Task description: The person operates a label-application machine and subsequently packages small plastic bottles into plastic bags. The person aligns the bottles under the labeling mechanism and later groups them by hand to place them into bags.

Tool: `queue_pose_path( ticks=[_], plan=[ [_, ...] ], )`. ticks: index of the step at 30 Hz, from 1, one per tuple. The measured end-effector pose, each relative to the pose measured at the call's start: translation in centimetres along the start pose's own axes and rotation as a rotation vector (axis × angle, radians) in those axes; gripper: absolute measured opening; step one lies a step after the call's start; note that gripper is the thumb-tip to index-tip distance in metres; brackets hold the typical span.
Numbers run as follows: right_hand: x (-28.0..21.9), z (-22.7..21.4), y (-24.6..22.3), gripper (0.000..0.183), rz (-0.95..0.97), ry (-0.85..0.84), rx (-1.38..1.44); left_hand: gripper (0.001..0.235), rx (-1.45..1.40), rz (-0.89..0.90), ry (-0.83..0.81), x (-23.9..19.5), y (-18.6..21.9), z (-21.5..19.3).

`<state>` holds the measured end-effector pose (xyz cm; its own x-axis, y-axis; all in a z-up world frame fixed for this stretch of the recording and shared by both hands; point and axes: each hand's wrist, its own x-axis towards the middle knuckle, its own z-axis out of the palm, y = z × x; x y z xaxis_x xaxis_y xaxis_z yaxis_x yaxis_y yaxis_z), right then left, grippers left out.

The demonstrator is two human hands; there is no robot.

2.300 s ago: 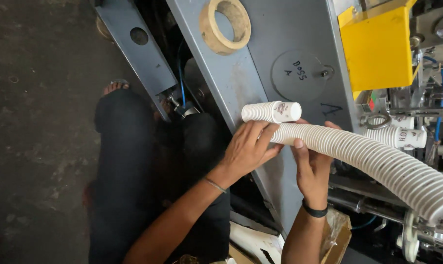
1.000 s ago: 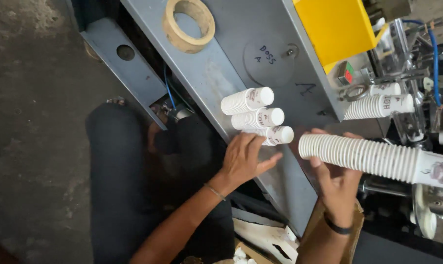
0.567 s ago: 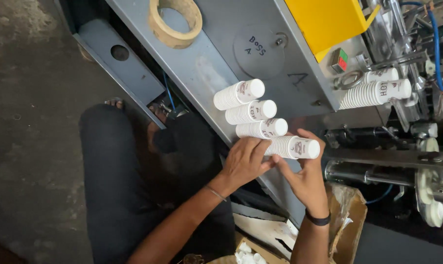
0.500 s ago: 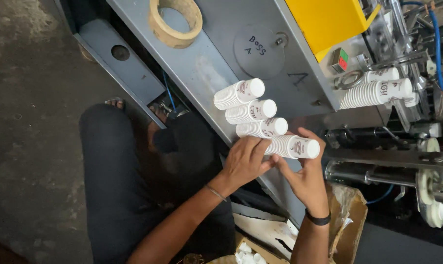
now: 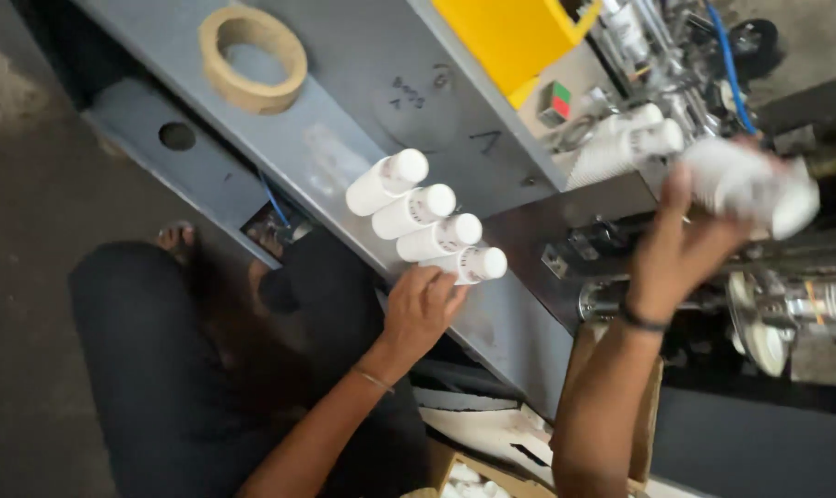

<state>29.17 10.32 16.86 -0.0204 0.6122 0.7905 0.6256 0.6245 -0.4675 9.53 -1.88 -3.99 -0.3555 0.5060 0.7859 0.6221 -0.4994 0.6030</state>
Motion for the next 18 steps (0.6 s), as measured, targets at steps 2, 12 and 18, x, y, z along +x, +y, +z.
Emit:
queue_pose_path(
  ticks=[2, 12, 18],
  plan=[
    [2.0, 0.2, 2.6, 0.079, -0.012, -0.040, -0.007, 0.056, 0.017, 0.008, -0.034, -0.3, 0.2, 0.0],
    [-2.1, -2.3, -2.1, 0.076, 0.087, -0.332, -0.265, 0.062, -0.087, 0.101, -0.209, -0.7, 3.1, -0.7],
    [-4.4, -5.8, -9.6, 0.074, 0.289, -0.323, -0.002, 0.065, -0.133, -0.016, -0.194, -2.6, 3.2, 0.8]
  ],
)
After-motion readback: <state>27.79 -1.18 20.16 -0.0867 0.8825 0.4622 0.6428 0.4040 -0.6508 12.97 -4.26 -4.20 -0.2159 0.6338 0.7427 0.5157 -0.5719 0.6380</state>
